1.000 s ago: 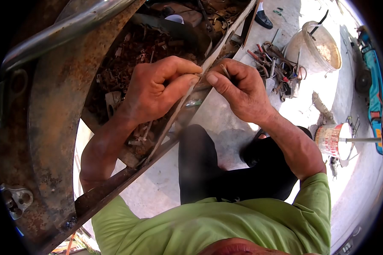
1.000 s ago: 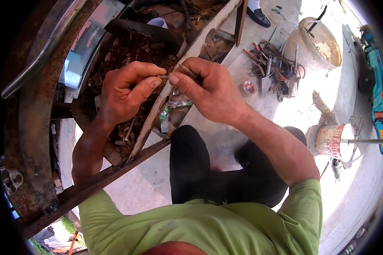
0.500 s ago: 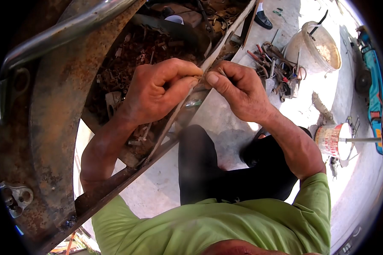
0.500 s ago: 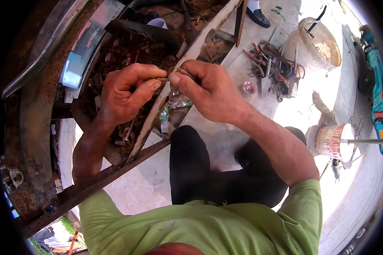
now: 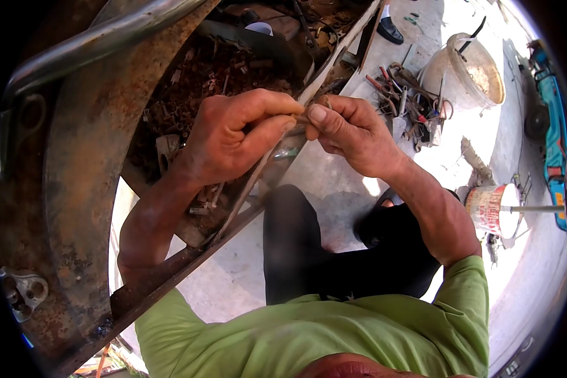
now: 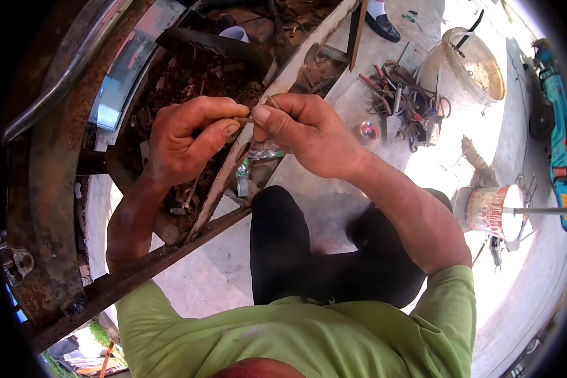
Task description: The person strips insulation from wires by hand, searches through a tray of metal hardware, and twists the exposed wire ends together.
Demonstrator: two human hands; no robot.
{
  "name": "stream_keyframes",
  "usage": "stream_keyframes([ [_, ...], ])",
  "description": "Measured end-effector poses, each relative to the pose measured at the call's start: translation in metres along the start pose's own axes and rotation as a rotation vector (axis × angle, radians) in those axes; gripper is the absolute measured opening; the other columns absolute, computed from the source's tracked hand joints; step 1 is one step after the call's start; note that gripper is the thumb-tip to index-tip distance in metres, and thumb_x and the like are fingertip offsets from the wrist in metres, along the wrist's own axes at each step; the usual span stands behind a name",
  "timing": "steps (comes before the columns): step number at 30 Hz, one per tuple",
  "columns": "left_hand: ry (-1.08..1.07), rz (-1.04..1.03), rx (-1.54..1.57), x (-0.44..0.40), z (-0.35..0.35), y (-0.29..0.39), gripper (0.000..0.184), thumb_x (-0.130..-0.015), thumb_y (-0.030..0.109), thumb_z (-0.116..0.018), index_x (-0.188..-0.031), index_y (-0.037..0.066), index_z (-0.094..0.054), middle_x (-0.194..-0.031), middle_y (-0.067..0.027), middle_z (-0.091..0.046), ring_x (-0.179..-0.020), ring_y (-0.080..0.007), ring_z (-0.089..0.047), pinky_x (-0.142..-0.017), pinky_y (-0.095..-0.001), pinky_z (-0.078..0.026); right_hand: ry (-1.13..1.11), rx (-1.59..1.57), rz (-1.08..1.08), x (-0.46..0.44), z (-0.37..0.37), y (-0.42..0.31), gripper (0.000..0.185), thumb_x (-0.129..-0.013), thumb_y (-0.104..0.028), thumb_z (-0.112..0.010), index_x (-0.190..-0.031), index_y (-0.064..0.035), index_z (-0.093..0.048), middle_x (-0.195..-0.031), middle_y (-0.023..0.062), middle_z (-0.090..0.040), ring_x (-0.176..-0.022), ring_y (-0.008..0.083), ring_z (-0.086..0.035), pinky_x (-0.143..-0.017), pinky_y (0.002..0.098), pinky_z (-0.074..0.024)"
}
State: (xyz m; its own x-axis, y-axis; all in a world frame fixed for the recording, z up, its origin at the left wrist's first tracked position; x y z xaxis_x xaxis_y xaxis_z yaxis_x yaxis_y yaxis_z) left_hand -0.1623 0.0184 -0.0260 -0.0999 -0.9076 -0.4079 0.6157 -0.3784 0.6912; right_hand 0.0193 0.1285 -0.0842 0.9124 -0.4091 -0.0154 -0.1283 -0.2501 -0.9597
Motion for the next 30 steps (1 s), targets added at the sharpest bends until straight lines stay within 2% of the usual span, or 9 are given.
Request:
stream_keyframes([
  [3, -0.005, -0.010, -0.019, -0.001, 0.001, 0.002, 0.016, -0.091, 0.003, -0.069, -0.107, 0.002, -0.070, -0.079, -0.0066, -0.071, -0.064, -0.0077, -0.064, -0.055, -0.0237, -0.049, -0.053, -0.097, -0.084, -0.001, -0.002, 0.000, 0.036, -0.107, -0.033, -0.051, -0.088, -0.0041, -0.059, -0.066, -0.0052, -0.041, -0.057, 0.0053, -0.032, -0.051, 0.0218, -0.0275],
  [6, -0.097, 0.119, -0.031, 0.002, 0.006, 0.008, 0.018, -0.092, 0.001, -0.066, -0.109, -0.001, -0.069, -0.093, -0.0104, -0.073, -0.078, -0.0137, -0.070, -0.066, -0.0264, -0.055, -0.123, -0.339, -0.190, -0.001, -0.003, 0.004, 0.036, -0.107, -0.034, -0.050, -0.088, -0.0044, -0.057, -0.065, -0.0050, -0.036, -0.055, 0.0060, -0.029, -0.050, 0.0224, -0.0264],
  [9, -0.082, 0.044, 0.006, 0.001, 0.005, 0.007, 0.019, -0.091, 0.001, -0.067, -0.110, -0.001, -0.069, -0.093, -0.0110, -0.073, -0.077, -0.0143, -0.070, -0.066, -0.0265, -0.055, -0.186, -0.388, -0.227, -0.002, -0.002, 0.006, 0.037, -0.107, -0.034, -0.050, -0.088, -0.0039, -0.057, -0.064, -0.0050, -0.034, -0.055, 0.0066, -0.027, -0.050, 0.0225, -0.0261],
  [15, -0.088, 0.035, 0.019, 0.001, 0.007, 0.004, 0.019, -0.092, 0.001, -0.067, -0.110, -0.001, -0.069, -0.092, -0.0111, -0.073, -0.075, -0.0144, -0.070, -0.064, -0.0264, -0.055, -0.156, -0.416, -0.201, -0.003, -0.002, 0.008, 0.036, -0.107, -0.033, -0.049, -0.088, -0.0035, -0.058, -0.064, -0.0047, -0.034, -0.055, 0.0063, -0.028, -0.050, 0.0221, -0.0262],
  [18, -0.108, 0.100, 0.035, 0.002, 0.008, 0.007, 0.018, -0.091, 0.001, -0.068, -0.109, -0.001, -0.069, -0.090, -0.0104, -0.073, -0.074, -0.0140, -0.070, -0.062, -0.0256, -0.054, -0.176, -0.417, -0.188, -0.002, -0.002, 0.009, 0.033, -0.107, -0.031, -0.049, -0.091, -0.0036, -0.058, -0.066, -0.0043, -0.036, -0.056, 0.0060, -0.029, -0.050, 0.0219, -0.0265],
  [21, -0.042, -0.031, 0.010, -0.001, 0.004, 0.005, 0.019, -0.090, 0.001, -0.070, -0.108, 0.000, -0.069, -0.088, -0.0096, -0.073, -0.071, -0.0130, -0.069, -0.060, -0.0252, -0.053, -0.081, -0.479, -0.172, -0.003, -0.007, 0.005, 0.029, -0.105, -0.030, -0.056, -0.093, -0.0048, -0.064, -0.068, -0.0060, -0.044, -0.057, 0.0038, -0.034, -0.052, 0.0209, -0.0295],
  [27, -0.038, -0.028, -0.084, 0.001, 0.004, 0.004, 0.020, -0.088, 0.001, -0.073, -0.107, 0.000, -0.069, -0.086, -0.0097, -0.072, -0.069, -0.0129, -0.069, -0.059, -0.0256, -0.053, -0.122, -0.335, 0.051, -0.006, -0.001, 0.017, 0.021, -0.100, -0.025, -0.065, -0.096, -0.0049, -0.064, -0.077, -0.0050, -0.054, -0.061, 0.0030, -0.038, -0.054, 0.0202, -0.0310],
  [30, -0.037, -0.020, -0.083, 0.002, 0.005, 0.003, 0.020, -0.087, 0.001, -0.073, -0.107, 0.000, -0.069, -0.085, -0.0098, -0.072, -0.069, -0.0136, -0.069, -0.058, -0.0256, -0.052, -0.097, -0.294, 0.073, -0.004, -0.001, 0.016, 0.019, -0.100, -0.024, -0.065, -0.097, -0.0053, -0.064, -0.077, -0.0060, -0.055, -0.063, 0.0022, -0.040, -0.055, 0.0195, -0.0317],
])
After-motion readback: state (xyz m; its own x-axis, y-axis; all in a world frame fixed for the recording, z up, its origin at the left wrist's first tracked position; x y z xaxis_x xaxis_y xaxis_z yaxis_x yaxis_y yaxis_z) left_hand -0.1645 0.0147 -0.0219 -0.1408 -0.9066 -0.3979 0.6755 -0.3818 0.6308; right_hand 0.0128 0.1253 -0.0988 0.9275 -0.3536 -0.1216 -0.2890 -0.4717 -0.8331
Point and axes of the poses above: each hand's wrist, its own x-axis away from the middle knuckle, its own z-axis out of the back of the hand, y = z × x, the point moved 1 cm from there along -x, towards the middle knuckle
